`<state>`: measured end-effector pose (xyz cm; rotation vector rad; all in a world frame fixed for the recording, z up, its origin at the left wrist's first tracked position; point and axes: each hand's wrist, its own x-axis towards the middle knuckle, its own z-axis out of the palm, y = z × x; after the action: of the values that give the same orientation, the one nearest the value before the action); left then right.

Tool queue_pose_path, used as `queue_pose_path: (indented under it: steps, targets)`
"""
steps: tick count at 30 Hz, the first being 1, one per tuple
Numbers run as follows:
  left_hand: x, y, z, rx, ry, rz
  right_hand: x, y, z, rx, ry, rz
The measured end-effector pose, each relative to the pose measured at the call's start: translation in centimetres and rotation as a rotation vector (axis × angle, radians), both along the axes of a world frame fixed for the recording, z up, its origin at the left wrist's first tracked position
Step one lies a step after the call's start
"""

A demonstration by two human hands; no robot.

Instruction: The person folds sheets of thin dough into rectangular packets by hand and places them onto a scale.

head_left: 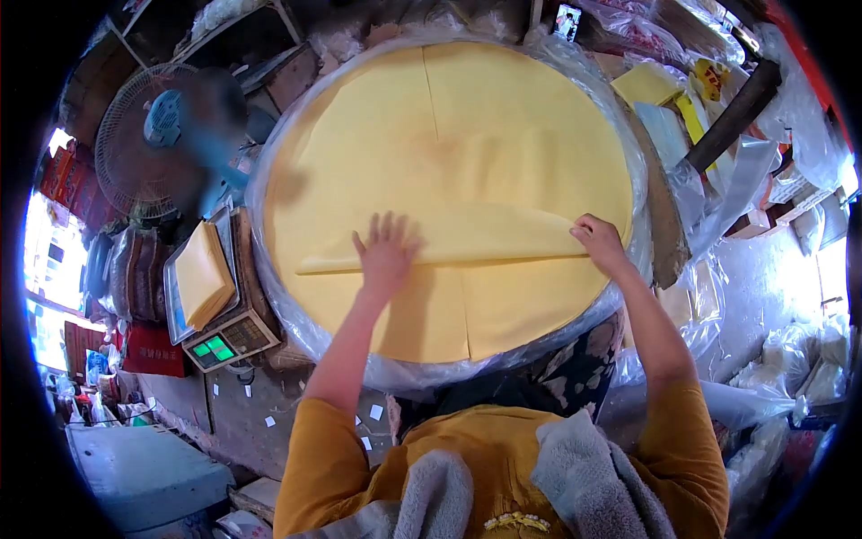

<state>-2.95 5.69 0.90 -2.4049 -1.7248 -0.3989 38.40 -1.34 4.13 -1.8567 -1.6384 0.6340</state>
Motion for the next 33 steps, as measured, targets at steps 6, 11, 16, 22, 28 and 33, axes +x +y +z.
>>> queue_pose_path:
  steps: [6,11,16,22,28,33]
  targets:
    - [2.6,-2.1,-0.3,-0.204,-0.068,0.058,-0.5,0.4,-0.3,-0.009,0.012,-0.009]
    - [3.2,-1.9,2.0,-0.392,0.037,0.133,-0.7,-0.6,-0.7,-0.004,-0.054,0.040]
    - [4.3,-3.0,0.4,-0.263,-0.060,-0.012,-2.3,-0.1,0.2,-0.023,-0.294,0.030]
    - [4.4,-2.8,0.2,-0.300,-0.035,0.001,-14.7,-0.1,0.1,0.225,-0.429,0.407]
    - [-1.2,-1.0,-2.0,-0.142,0.086,-0.050,-10.0,0.4,-5.3,0.163,-0.561,0.252]
    - [-13.5,2.9,-0.4,-0.210,0.025,0.213,0.3,-1.5,-2.5,0.190,-0.593,0.003]
